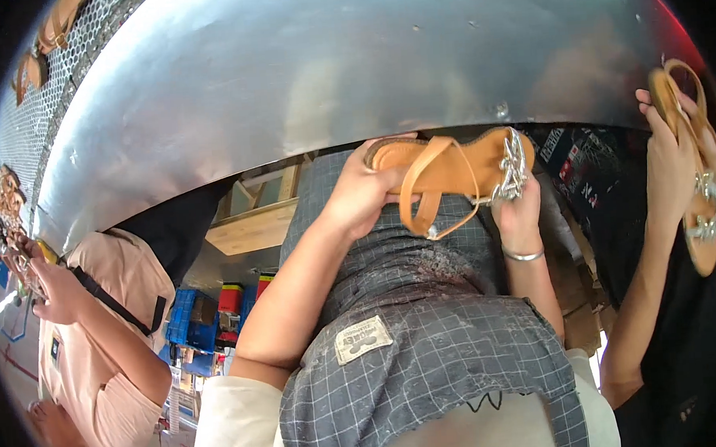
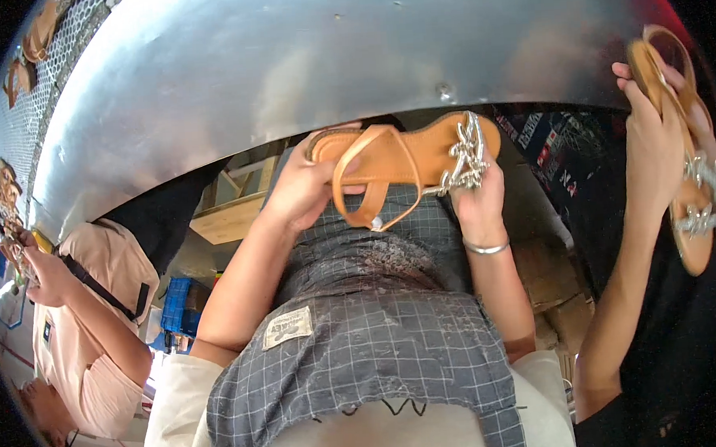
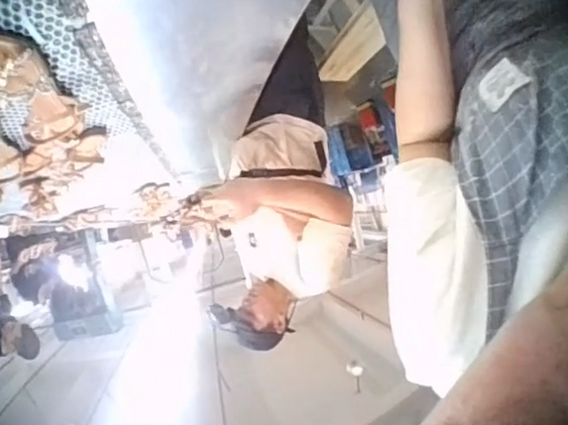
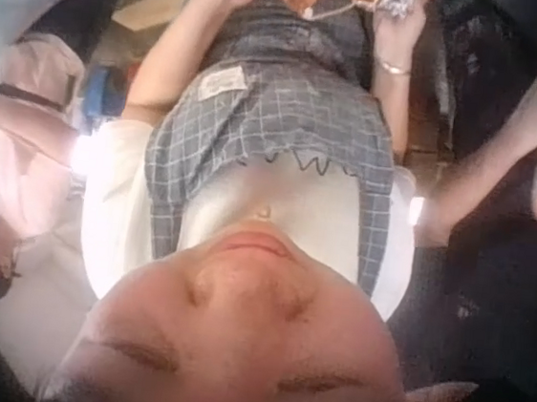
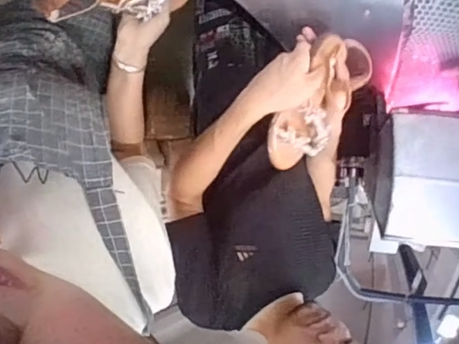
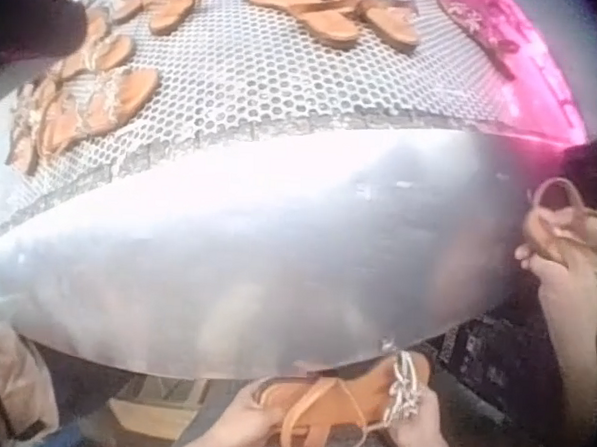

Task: Inspecting and handling sandals on a conveyor belt in a shoe factory finishing area.

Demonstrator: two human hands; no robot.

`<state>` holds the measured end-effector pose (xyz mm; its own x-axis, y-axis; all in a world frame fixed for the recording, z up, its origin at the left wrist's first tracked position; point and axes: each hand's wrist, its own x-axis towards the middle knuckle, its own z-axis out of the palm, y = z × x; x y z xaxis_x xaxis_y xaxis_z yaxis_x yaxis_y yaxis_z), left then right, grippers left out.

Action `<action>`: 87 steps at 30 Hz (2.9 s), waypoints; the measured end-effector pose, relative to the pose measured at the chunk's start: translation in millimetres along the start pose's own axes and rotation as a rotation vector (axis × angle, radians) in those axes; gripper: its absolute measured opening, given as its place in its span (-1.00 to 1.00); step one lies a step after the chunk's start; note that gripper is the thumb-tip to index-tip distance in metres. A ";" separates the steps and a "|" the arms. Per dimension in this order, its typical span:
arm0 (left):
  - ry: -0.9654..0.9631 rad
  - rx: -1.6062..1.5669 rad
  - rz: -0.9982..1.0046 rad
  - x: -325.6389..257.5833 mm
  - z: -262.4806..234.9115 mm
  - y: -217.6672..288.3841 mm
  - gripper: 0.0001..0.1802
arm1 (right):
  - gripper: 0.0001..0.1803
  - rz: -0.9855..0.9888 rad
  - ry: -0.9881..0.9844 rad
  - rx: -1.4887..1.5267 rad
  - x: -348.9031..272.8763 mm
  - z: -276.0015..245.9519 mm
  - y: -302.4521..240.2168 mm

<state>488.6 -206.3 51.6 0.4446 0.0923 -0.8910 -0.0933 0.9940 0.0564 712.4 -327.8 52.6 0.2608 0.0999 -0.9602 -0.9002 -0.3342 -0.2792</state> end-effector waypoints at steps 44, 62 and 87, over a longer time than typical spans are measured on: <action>-0.092 -0.148 0.138 -47.0 -54.8 99.7 -0.60 | -0.70 -0.154 -0.538 -1.140 -123.6 186.5 106.2; -0.232 -0.106 0.098 -47.2 -36.8 98.5 -0.69 | -0.67 -0.168 -0.515 -0.818 -131.7 170.2 108.2; -0.356 0.622 1.340 -241.0 0.6 109.7 -0.78 | -0.65 -1.041 -0.985 -1.126 -263.4 136.4 70.6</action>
<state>371.7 -119.5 272.8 0.5336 0.8376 0.1168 -0.2523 0.0258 0.9673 532.5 -249.8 286.2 -0.1544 0.9718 -0.1781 0.2227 -0.1414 -0.9646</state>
